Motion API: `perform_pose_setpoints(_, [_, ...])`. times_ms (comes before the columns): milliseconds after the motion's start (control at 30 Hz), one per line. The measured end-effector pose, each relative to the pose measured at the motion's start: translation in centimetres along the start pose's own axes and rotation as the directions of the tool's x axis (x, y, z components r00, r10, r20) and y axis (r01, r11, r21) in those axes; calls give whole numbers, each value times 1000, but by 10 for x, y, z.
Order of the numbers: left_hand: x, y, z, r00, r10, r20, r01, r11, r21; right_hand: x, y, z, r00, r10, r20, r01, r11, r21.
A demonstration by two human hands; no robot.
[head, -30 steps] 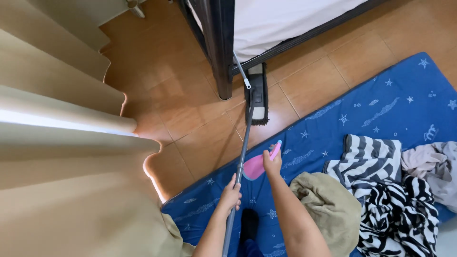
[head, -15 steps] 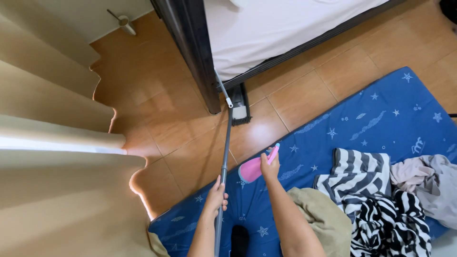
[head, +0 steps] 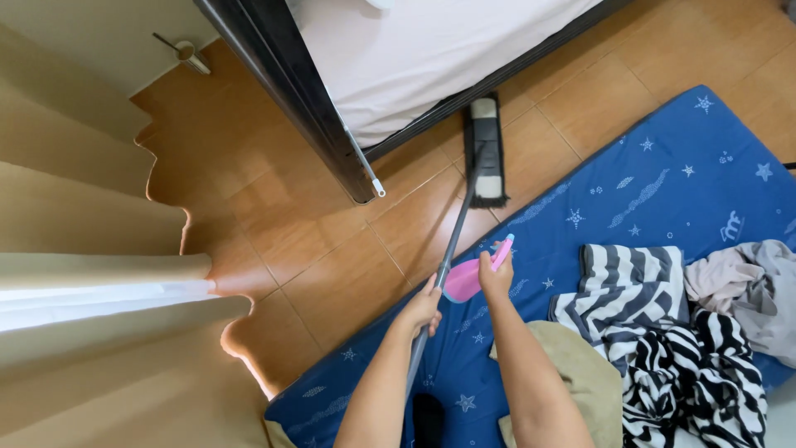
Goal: The person sweeps the floor with a broom and dustpan, collecting debris into the dustpan. They then use a spray bottle to apply liquid to the floor and mop the area with a flat mop.
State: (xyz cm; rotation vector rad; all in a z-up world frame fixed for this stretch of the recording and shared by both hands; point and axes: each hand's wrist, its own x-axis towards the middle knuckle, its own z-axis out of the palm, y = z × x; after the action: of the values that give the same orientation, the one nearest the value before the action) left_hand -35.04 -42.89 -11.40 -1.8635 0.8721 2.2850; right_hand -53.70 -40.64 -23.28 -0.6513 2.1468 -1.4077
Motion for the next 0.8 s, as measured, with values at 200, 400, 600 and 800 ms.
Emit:
perform_pose_setpoints(200, [-64, -64, -60, 993, 20, -118, -16, 999, 30, 6, -27, 13, 996, 89, 12, -89, 996, 20])
perform_pose_setpoints(400, [-31, -176, -168, 830, 419, -368, -118, 777, 618, 32, -33, 23, 997, 57, -58, -56, 998, 25])
perform_pose_setpoints(600, [-33, -53, -112, 847, 468, -252, -148, 663, 734, 55, -31, 25, 986, 100, -134, -99, 995, 12])
perform_pose_setpoints(800, [18, 82, -3, 934, 297, -200, -102, 757, 646, 94, -10, 17, 971, 169, -171, -168, 986, 19])
